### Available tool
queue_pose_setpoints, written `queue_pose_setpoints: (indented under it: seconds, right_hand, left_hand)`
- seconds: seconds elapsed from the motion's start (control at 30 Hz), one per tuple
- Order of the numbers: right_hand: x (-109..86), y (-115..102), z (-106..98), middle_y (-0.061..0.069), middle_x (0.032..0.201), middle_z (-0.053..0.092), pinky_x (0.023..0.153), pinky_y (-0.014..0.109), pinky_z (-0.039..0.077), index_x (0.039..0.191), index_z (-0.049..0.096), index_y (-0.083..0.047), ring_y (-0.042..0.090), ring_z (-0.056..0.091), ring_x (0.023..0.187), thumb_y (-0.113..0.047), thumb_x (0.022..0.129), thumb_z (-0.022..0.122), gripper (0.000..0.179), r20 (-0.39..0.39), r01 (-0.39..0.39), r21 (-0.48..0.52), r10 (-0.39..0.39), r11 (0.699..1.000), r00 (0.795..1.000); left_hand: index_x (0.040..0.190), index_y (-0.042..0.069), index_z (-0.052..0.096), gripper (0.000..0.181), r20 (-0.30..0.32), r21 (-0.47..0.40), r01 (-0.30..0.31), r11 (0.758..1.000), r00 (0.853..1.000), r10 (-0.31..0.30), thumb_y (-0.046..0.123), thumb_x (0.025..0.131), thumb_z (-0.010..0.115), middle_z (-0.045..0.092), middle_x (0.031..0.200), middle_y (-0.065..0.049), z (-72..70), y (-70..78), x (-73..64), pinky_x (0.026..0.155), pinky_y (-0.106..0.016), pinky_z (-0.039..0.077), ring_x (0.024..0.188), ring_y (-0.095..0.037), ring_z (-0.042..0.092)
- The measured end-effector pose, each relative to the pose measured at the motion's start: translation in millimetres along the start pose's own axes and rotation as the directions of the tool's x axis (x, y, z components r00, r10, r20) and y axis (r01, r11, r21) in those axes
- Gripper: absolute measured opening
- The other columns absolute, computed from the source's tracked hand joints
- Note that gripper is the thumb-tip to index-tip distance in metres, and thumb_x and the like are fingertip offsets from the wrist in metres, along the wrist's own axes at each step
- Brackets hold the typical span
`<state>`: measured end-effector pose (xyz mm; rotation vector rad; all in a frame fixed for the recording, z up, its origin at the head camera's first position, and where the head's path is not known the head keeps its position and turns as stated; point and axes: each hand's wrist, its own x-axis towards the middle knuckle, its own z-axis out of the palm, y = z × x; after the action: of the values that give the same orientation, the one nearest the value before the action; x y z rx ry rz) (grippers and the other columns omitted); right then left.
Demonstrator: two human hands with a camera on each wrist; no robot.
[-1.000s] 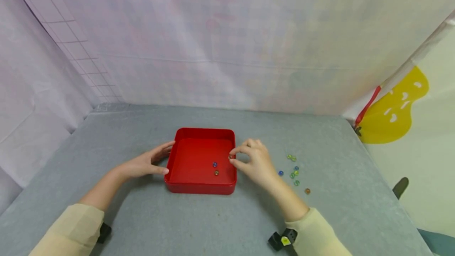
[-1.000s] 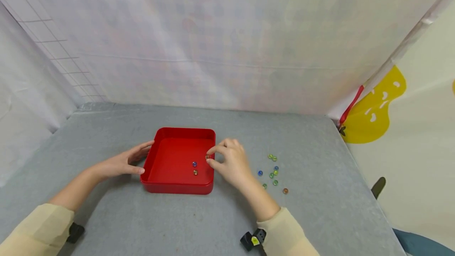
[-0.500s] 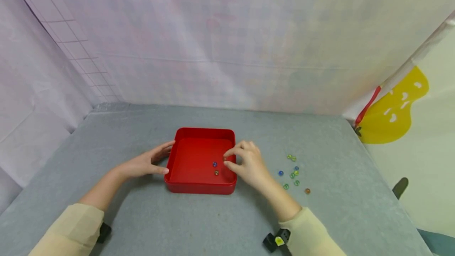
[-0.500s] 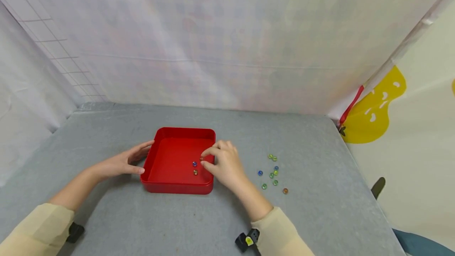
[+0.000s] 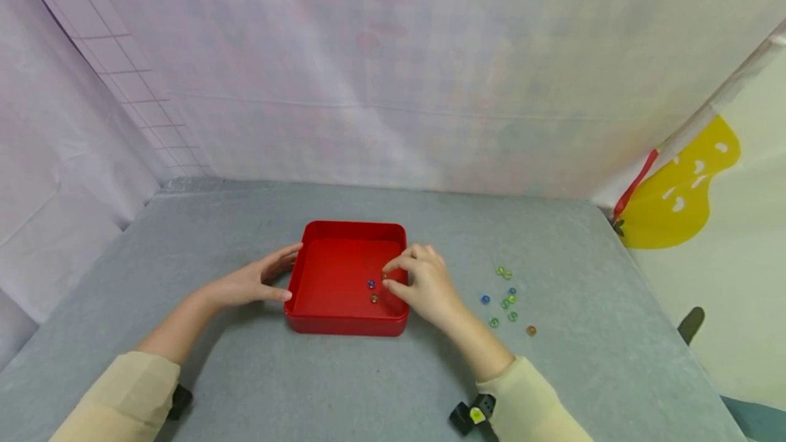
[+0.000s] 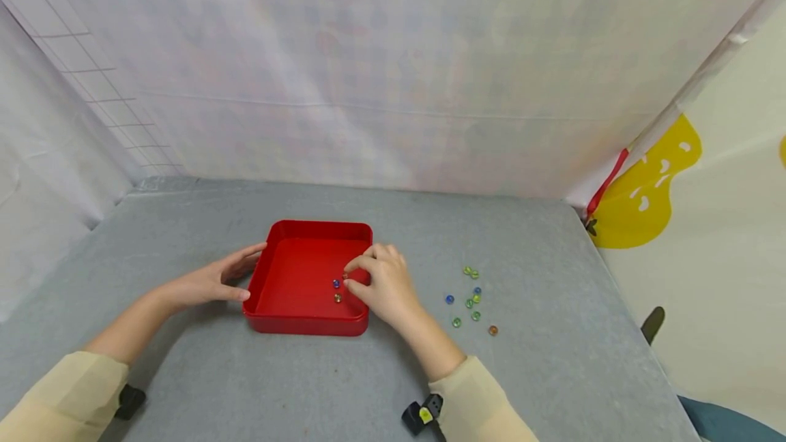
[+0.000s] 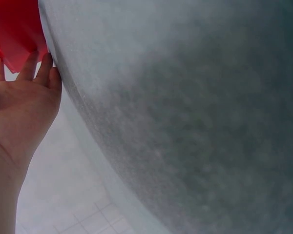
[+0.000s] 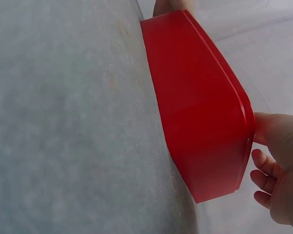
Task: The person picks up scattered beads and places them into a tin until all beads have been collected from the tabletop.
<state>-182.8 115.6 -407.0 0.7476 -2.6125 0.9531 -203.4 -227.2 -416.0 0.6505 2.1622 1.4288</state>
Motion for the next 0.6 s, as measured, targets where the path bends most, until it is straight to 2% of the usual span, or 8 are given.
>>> queue_pose_setpoints:
  seconds: [0.6]
  right_hand:
    - [-0.9,-1.0,-1.1,0.005,0.092,0.058,0.078,0.036,0.038,0.096,0.074,-0.015,0.014,0.045,0.086,-0.016,0.080,0.080,0.017,0.008,0.012,-0.010,-0.012,1.000,1.000]
  left_hand:
    - [0.154,0.009,0.013,0.085,-0.002,-0.001,0.007,1.000,1.000,-0.007,0.015,0.089,0.068,0.017,0.155,-0.021,-0.2,-0.3,0.7,0.107,-0.063,0.018,0.141,-0.041,0.015]
